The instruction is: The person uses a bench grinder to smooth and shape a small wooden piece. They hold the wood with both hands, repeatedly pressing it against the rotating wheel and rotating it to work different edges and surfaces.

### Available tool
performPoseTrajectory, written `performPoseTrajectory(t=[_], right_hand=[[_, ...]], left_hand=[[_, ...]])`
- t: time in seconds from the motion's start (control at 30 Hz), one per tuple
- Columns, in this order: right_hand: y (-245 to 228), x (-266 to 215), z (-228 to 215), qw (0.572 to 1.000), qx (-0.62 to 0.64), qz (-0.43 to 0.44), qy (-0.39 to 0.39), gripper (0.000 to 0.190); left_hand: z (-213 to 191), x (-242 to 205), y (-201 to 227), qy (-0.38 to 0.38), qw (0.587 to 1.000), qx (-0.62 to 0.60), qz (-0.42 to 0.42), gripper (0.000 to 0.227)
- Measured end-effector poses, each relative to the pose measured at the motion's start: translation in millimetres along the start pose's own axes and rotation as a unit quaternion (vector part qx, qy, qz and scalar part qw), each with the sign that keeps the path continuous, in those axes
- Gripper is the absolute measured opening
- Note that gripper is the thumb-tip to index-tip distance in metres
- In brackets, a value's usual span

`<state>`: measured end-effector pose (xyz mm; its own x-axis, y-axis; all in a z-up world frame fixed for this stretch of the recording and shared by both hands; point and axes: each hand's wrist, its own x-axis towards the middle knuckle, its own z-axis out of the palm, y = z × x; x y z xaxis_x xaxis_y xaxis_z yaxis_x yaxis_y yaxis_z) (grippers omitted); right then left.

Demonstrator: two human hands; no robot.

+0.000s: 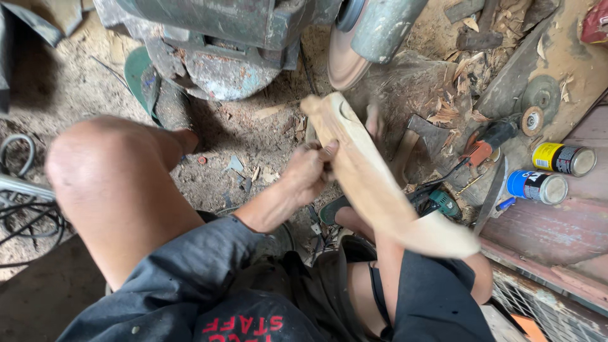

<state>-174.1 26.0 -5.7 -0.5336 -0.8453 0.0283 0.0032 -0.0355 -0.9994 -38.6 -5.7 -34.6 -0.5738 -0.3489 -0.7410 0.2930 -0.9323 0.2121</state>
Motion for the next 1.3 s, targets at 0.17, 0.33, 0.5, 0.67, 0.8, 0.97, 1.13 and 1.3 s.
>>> performPoseTrajectory(t=[0.17,0.33,0.5,0.67,0.8,0.97,1.13,1.3], right_hand=[[3.8,-16.1,17.3,0.985,-0.150,-0.083,-0.007,0.051],[-10.8,-23.1,14.7,0.968,-0.203,-0.144,-0.015,0.050],[-24.4,-8.4,-38.2,0.998,0.024,-0.004,-0.064,0.050],[-36.0,21.6,-59.9,0.964,0.187,0.181,-0.050,0.048],[-45.2,31.4,-50.1,0.955,0.231,0.160,-0.091,0.058],[-33.1,43.9,-26.8,0.937,0.337,0.093,-0.006,0.079],[-5.4,46.5,-25.0,0.895,0.418,0.153,0.023,0.070],[19.2,57.3,-36.5,0.876,0.416,0.243,-0.028,0.064]], left_hand=[[18.0,-12.2,-19.7,-0.102,0.991,-0.089,-0.009,0.035],[37.8,-37.6,-6.2,-0.147,0.989,0.003,0.014,0.022],[13.2,-62.9,47.3,-0.073,0.947,0.285,0.127,0.019],[26.5,-78.5,54.4,-0.070,0.974,0.216,0.012,0.019],[39.5,-67.8,40.4,-0.175,0.981,0.080,-0.009,0.012],[36.4,-40.1,5.3,-0.199,0.964,0.137,0.108,0.018],[29.7,-35.0,9.5,-0.207,0.978,0.024,0.029,0.014],[41.2,-47.0,24.6,-0.249,0.968,-0.022,0.024,0.023]])
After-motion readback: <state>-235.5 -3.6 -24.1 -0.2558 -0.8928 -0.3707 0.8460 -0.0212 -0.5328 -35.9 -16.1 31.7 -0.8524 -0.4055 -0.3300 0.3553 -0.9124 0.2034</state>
